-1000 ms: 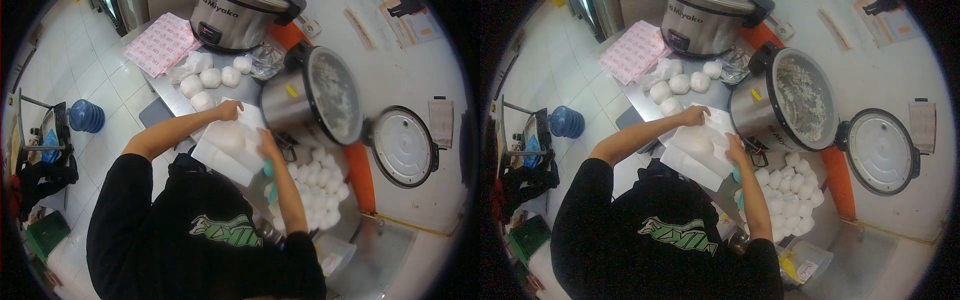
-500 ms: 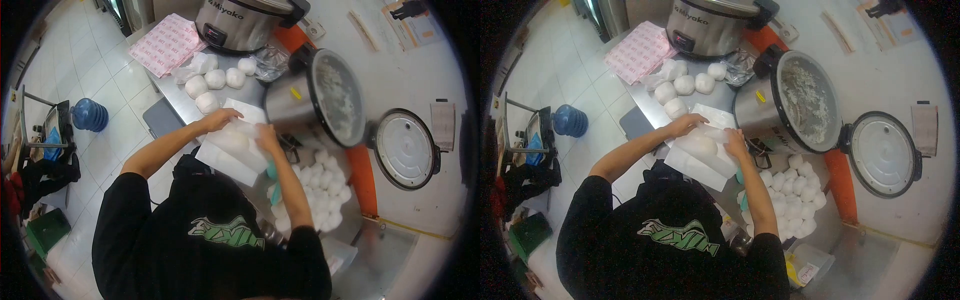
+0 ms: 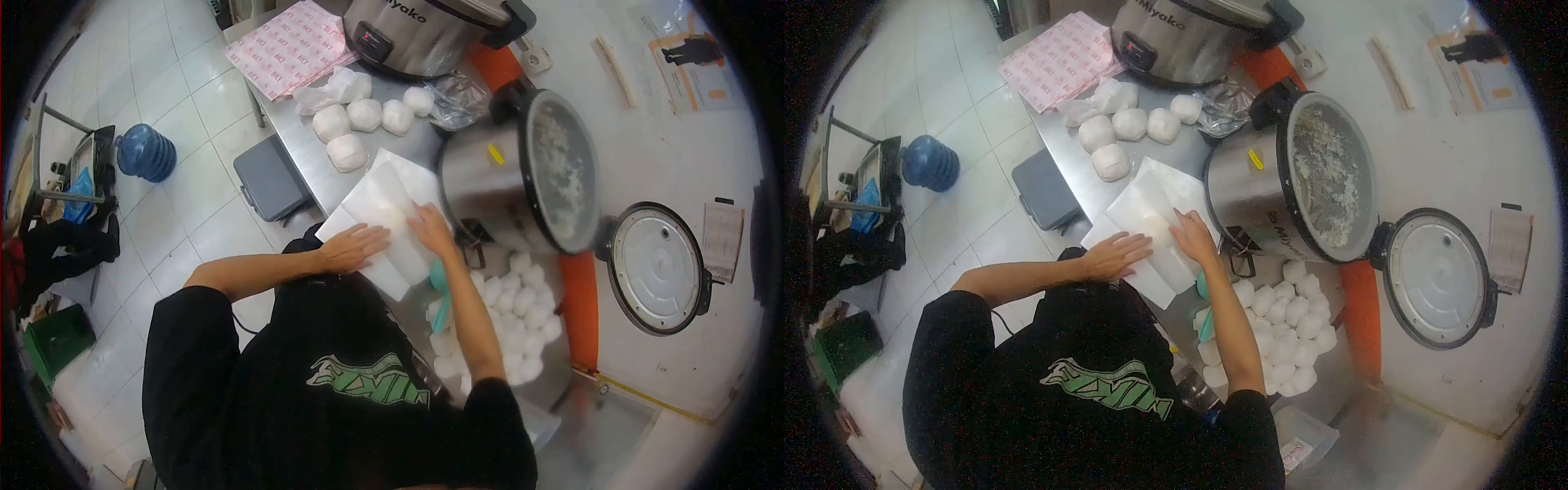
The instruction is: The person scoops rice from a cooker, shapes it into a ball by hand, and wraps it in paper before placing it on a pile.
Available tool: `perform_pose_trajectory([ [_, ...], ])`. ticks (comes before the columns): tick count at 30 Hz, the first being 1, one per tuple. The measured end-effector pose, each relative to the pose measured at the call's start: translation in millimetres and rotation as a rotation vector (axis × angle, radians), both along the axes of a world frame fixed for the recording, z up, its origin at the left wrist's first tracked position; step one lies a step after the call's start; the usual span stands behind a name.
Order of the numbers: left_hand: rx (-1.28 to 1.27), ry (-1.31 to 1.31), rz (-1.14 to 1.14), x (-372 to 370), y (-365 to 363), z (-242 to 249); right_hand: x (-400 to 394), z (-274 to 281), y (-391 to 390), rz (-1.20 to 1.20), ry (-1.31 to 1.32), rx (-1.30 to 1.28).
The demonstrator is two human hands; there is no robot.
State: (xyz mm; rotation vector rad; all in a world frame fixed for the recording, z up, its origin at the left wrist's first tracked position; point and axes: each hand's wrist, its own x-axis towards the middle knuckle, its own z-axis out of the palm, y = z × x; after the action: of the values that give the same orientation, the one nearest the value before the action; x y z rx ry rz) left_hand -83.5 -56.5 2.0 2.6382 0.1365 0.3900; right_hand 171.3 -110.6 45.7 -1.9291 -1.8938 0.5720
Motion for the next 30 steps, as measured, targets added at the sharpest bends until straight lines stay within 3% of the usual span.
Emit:
perform_pose_trajectory([
  [2, 0.033, 0.086, 0.026, 0, -9, -2, -7, 4, -1, -0.035, 0.064, -0.062],
  [5, 0.031, 0.122, 0.103, 7, -21, -7, -36, 4, -18, -0.088, 0.074, 0.089],
  [14, 0.051, 0.063, 0.275, 24, -41, -21, -68, -24, -43, -0.064, -0.149, 0.38],
  [19, 0.036, 0.029, 0.323, 28, -45, -26, -73, -32, -47, -0.053, -0.144, 0.316],
  [21, 0.048, 0.03, 0.299, 28, -40, -19, -76, -29, -55, -0.049, -0.176, 0.27],
  [24, -0.171, -0.045, 0.247, 31, -8, -16, -74, -23, -60, -0.055, -0.263, 0.215],
  [28, 0.371, -0.129, 0.015, 50, 47, 13, -78, -25, -60, -0.135, -0.288, 0.234],
  [30, 0.309, 0.027, -0.202, 59, 74, 4, -79, -27, -70, -0.171, -0.257, 0.262],
])
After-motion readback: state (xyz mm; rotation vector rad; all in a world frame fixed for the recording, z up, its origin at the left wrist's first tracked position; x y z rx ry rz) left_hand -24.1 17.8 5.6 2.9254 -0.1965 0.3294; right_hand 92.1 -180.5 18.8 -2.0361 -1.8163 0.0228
